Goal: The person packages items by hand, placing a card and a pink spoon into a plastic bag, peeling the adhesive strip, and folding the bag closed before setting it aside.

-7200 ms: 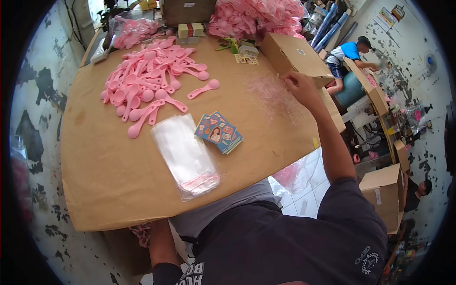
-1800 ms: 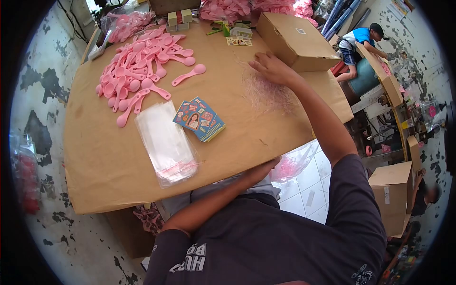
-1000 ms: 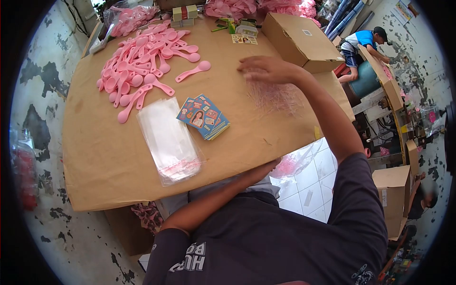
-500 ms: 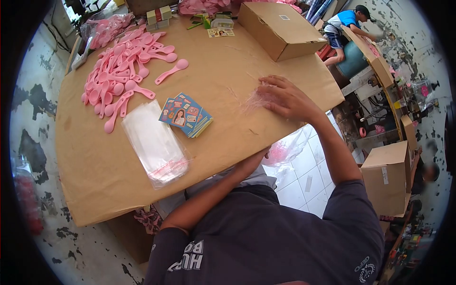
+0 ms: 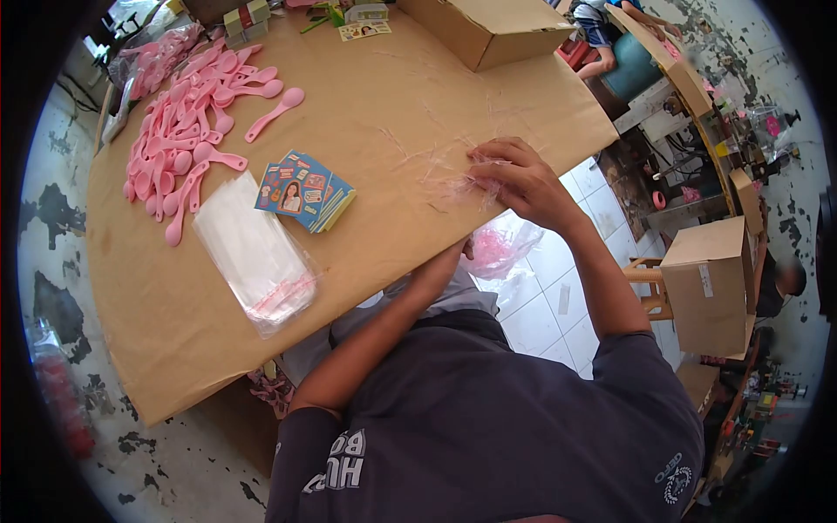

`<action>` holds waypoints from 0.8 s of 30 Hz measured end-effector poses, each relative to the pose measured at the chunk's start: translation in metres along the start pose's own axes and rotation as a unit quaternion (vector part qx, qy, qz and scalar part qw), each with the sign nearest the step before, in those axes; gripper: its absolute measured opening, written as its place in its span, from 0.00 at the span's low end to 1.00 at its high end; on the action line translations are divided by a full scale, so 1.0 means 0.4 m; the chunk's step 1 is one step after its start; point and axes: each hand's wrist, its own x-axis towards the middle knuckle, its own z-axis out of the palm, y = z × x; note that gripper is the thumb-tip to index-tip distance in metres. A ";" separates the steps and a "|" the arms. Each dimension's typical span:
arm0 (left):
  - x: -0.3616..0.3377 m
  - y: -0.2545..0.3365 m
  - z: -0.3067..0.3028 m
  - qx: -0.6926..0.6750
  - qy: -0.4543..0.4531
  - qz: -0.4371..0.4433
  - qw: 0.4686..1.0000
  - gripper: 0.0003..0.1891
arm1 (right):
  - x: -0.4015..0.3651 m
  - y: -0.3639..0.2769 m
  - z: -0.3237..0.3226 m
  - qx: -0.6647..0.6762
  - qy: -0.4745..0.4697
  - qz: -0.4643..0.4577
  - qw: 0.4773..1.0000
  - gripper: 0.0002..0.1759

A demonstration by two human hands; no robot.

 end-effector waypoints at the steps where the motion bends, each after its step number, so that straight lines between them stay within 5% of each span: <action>1: 0.000 -0.004 0.003 -0.001 -0.001 -0.003 1.000 0.09 | -0.010 -0.004 0.002 -0.008 0.014 -0.002 1.000 0.14; 16: -0.026 0.015 0.019 -0.140 -0.002 -0.081 0.987 0.12 | -0.177 -0.098 0.006 -0.053 0.038 0.014 0.998 0.24; 19: -0.030 0.036 0.027 -0.114 -0.001 -0.041 0.993 0.12 | -0.176 -0.102 0.002 -0.034 0.006 0.035 0.999 0.23; 24: -0.043 0.061 0.053 -0.027 0.008 -0.014 0.999 0.11 | -0.152 -0.105 -0.024 -0.061 -0.224 0.154 0.960 0.21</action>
